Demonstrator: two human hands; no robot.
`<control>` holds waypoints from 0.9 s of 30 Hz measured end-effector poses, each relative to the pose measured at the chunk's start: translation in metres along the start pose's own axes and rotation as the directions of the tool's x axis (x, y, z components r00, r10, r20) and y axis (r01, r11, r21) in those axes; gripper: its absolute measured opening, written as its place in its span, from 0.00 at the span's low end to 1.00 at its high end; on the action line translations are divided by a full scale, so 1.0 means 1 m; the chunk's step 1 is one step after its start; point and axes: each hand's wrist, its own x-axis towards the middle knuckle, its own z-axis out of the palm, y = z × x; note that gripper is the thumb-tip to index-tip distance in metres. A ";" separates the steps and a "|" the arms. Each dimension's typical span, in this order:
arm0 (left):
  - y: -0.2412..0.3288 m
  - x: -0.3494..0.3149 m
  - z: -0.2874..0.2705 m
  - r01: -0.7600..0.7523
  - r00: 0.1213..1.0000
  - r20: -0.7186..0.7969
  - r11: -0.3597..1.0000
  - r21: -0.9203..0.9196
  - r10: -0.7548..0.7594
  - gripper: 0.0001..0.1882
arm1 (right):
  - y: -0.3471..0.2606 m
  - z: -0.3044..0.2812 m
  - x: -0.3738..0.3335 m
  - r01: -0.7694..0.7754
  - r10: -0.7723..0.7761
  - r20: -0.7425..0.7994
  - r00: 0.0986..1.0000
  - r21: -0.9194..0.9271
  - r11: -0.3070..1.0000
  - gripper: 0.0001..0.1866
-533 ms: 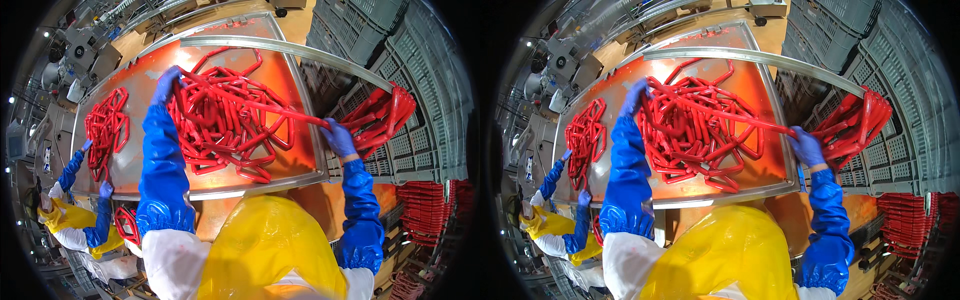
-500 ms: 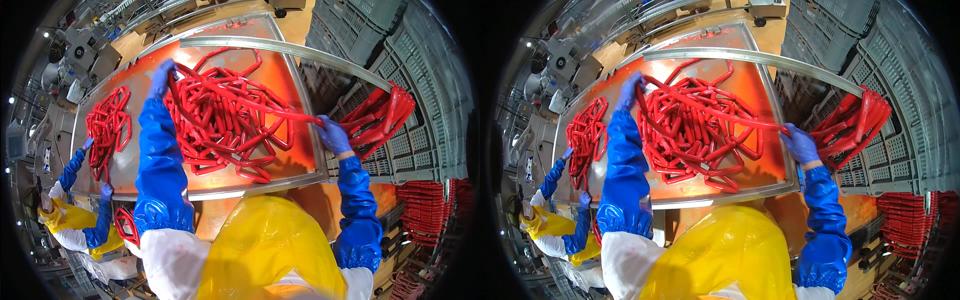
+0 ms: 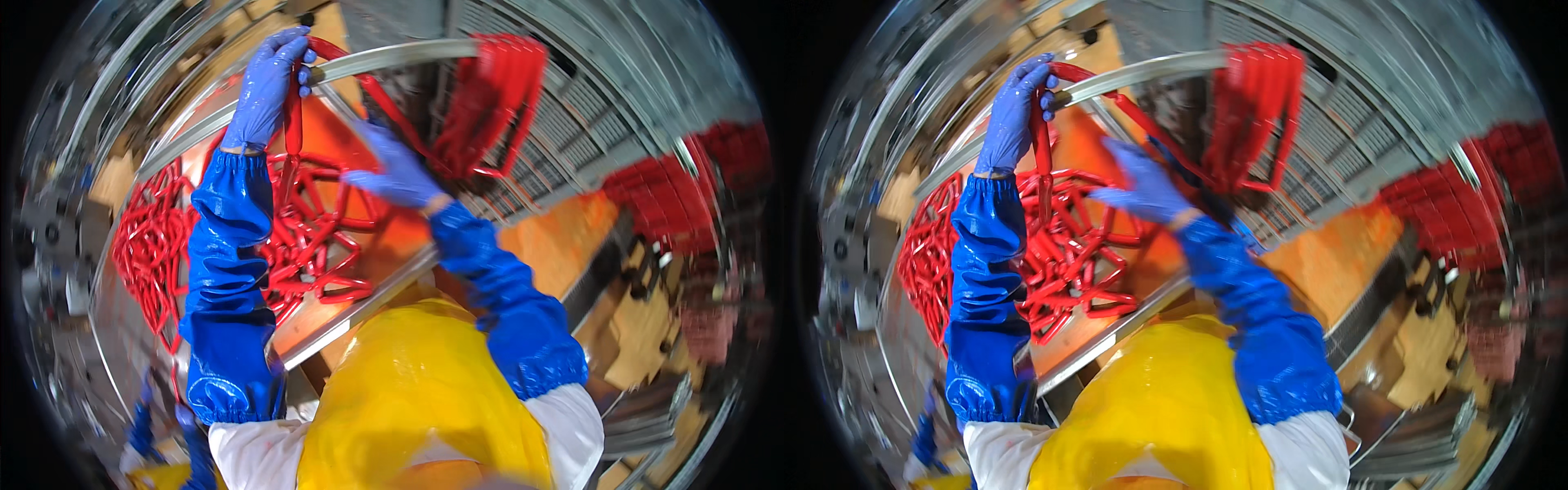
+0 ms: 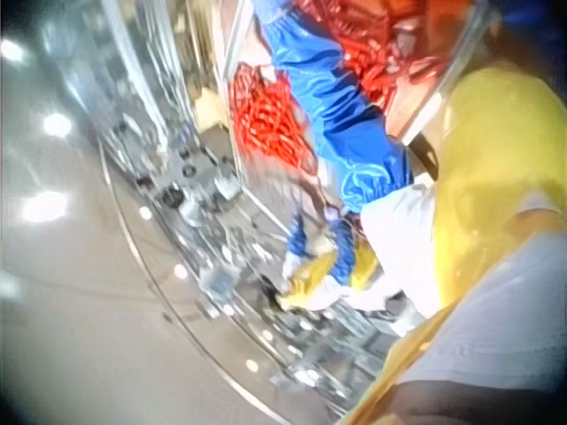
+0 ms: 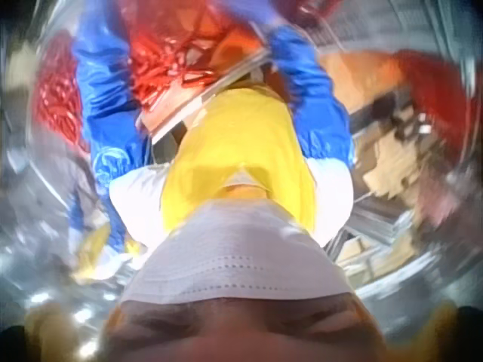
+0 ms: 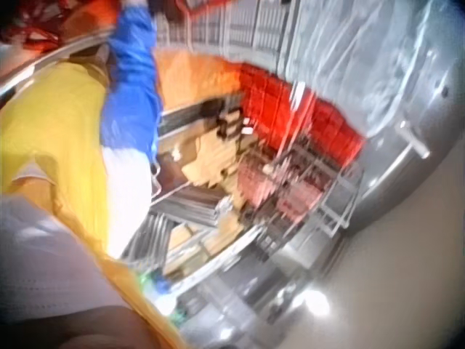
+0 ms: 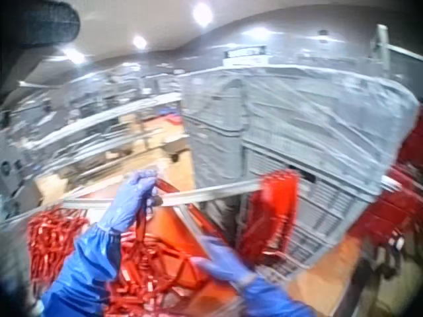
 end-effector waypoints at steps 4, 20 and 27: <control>-0.015 0.026 0.067 0.024 0.993 0.120 0.965 -0.262 0.008 0.18 | -0.018 0.026 0.021 -0.311 0.391 0.055 0.919 0.710 0.632 0.27; -0.208 -0.146 0.067 0.086 0.869 0.470 0.982 0.166 -0.156 0.16 | -0.050 -0.121 0.071 -0.193 -0.252 -0.292 0.923 -0.915 0.355 0.18; -0.155 -0.146 -0.003 -0.134 0.774 0.527 0.723 0.678 -0.351 0.18 | -0.045 -0.013 -0.039 -0.002 0.218 0.474 0.853 -0.414 0.910 0.30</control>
